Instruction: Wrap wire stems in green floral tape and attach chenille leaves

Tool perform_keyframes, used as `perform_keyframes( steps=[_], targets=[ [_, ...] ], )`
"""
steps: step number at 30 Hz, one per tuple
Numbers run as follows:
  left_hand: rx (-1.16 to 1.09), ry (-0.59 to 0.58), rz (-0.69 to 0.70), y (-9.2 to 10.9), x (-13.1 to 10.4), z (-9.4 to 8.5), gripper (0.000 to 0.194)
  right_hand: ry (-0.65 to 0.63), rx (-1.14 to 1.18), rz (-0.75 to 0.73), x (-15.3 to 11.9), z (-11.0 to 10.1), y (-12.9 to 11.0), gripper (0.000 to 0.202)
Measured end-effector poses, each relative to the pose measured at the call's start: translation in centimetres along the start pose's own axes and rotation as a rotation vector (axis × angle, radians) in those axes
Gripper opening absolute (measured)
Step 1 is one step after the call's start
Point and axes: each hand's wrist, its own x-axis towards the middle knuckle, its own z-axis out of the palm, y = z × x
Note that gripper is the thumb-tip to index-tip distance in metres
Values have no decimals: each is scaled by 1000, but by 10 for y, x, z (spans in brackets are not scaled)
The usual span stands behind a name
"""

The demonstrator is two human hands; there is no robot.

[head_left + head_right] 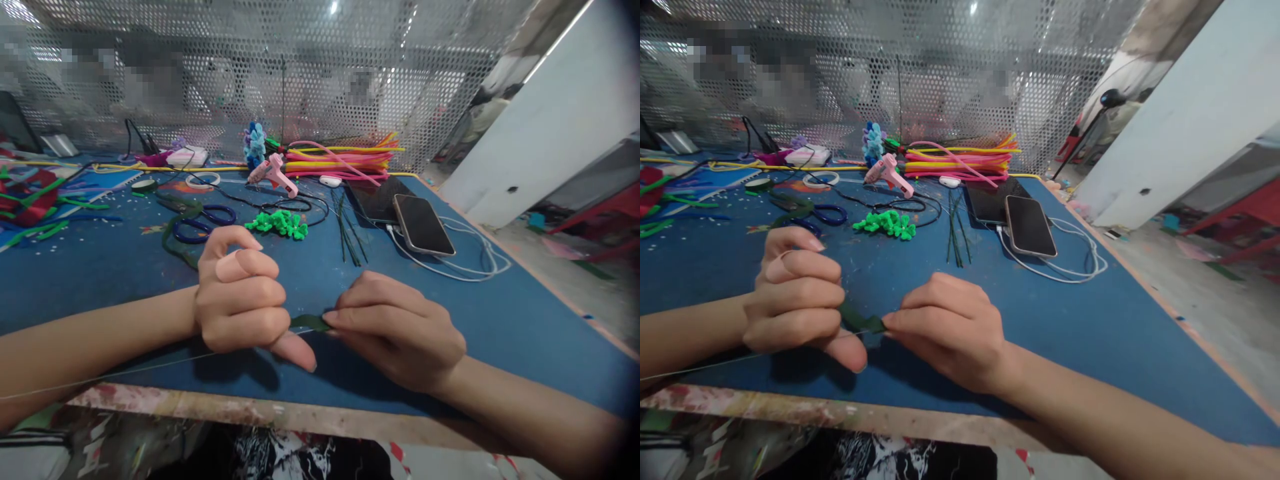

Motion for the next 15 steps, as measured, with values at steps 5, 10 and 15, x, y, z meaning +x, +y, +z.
perform_keyframes(
  steps=[5, 10, 15],
  targets=[
    [-510, -143, -587, 12, 10, 10, 28, 96, 89, 313, 0, 1, 2, 8],
    [-644, -95, -1105, 18, 16, 12, 29, 204, 127, 612, 3, 1, 7, 11],
    [-592, -102, -1209, 12, 20, 11, 26, 204, 159, 654, 3, 2, 10, 11]
  ],
)
